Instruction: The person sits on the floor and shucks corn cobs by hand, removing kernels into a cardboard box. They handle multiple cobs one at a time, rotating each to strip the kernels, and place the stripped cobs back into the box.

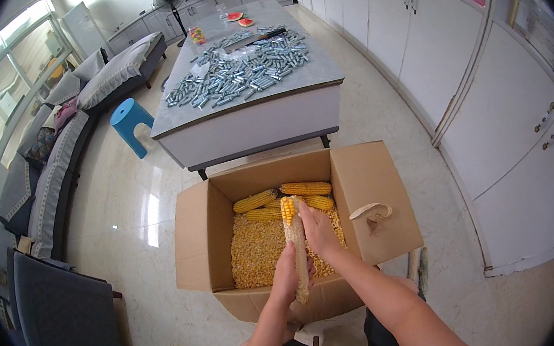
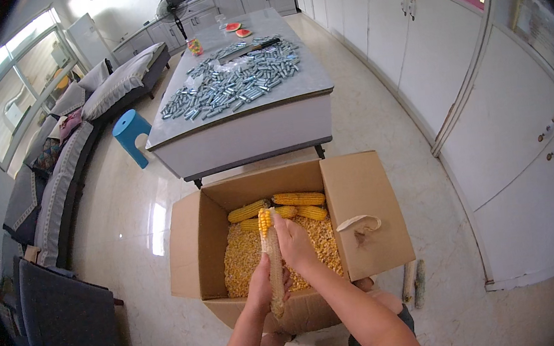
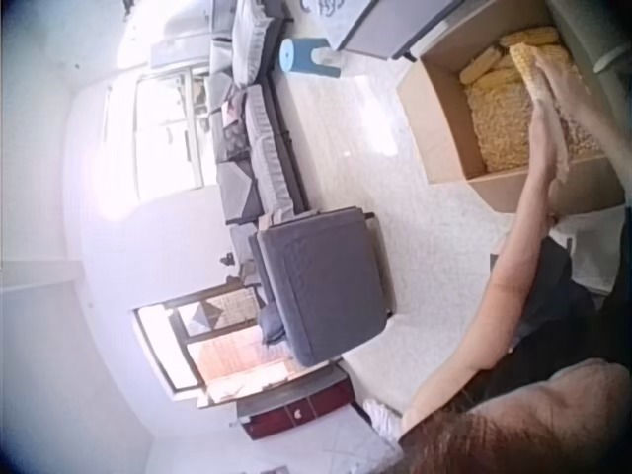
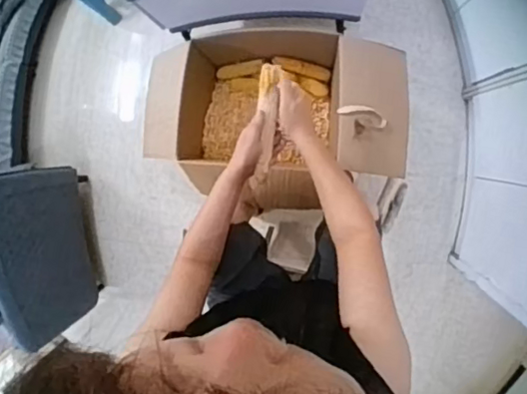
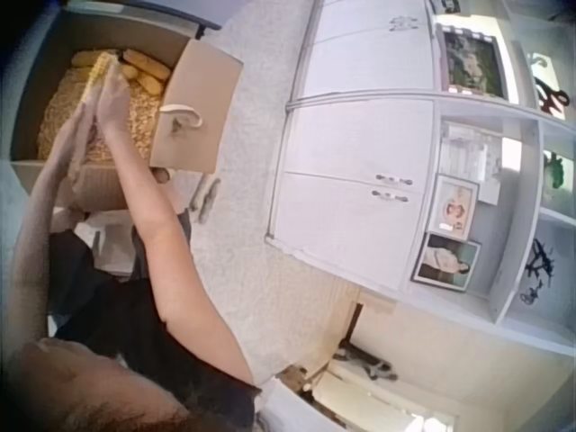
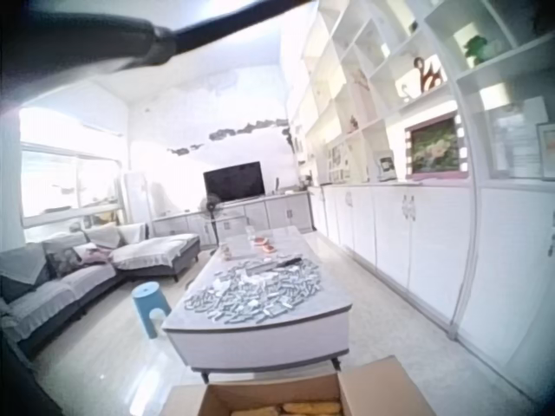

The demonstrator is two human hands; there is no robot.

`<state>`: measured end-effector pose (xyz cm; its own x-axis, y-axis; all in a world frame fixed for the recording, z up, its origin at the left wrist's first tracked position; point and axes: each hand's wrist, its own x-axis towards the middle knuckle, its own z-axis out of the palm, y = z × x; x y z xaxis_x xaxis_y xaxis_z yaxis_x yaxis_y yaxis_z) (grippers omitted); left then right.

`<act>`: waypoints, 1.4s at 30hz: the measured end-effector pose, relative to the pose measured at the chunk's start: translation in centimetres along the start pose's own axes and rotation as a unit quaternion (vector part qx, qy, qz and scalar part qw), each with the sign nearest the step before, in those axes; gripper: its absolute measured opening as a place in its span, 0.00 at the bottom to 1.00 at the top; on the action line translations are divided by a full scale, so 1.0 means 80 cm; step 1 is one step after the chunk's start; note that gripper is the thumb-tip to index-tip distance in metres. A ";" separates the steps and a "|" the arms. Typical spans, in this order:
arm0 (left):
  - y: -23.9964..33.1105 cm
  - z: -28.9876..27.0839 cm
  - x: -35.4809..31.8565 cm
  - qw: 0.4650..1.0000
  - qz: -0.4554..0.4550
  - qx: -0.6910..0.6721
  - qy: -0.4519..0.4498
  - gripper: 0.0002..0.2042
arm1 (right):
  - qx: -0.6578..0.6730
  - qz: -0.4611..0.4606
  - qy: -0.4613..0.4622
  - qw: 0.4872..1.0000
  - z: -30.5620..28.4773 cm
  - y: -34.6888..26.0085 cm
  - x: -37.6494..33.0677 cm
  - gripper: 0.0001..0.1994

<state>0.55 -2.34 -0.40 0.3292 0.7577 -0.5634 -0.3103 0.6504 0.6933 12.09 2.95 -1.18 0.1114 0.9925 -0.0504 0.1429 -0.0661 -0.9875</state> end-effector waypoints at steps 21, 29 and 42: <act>-0.006 -0.017 0.001 0.982 0.102 0.156 -0.013 0.22 | 0.005 0.051 -0.030 0.998 -0.013 -0.015 0.007 0.25; 0.003 -0.005 -0.010 0.981 0.090 0.173 -0.002 0.19 | 0.134 -0.018 -0.046 0.990 -0.002 0.070 0.037 0.20; 0.001 -0.011 -0.004 0.975 0.101 0.200 -0.001 0.18 | 0.295 0.094 -0.132 0.942 -0.010 0.028 0.023 0.16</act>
<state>-0.40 -2.52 -0.58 0.2990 0.8677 -0.3972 0.0044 0.4149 0.9098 13.41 4.54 -3.38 -0.1785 0.9654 -0.1903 -0.4341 -0.2509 -0.8652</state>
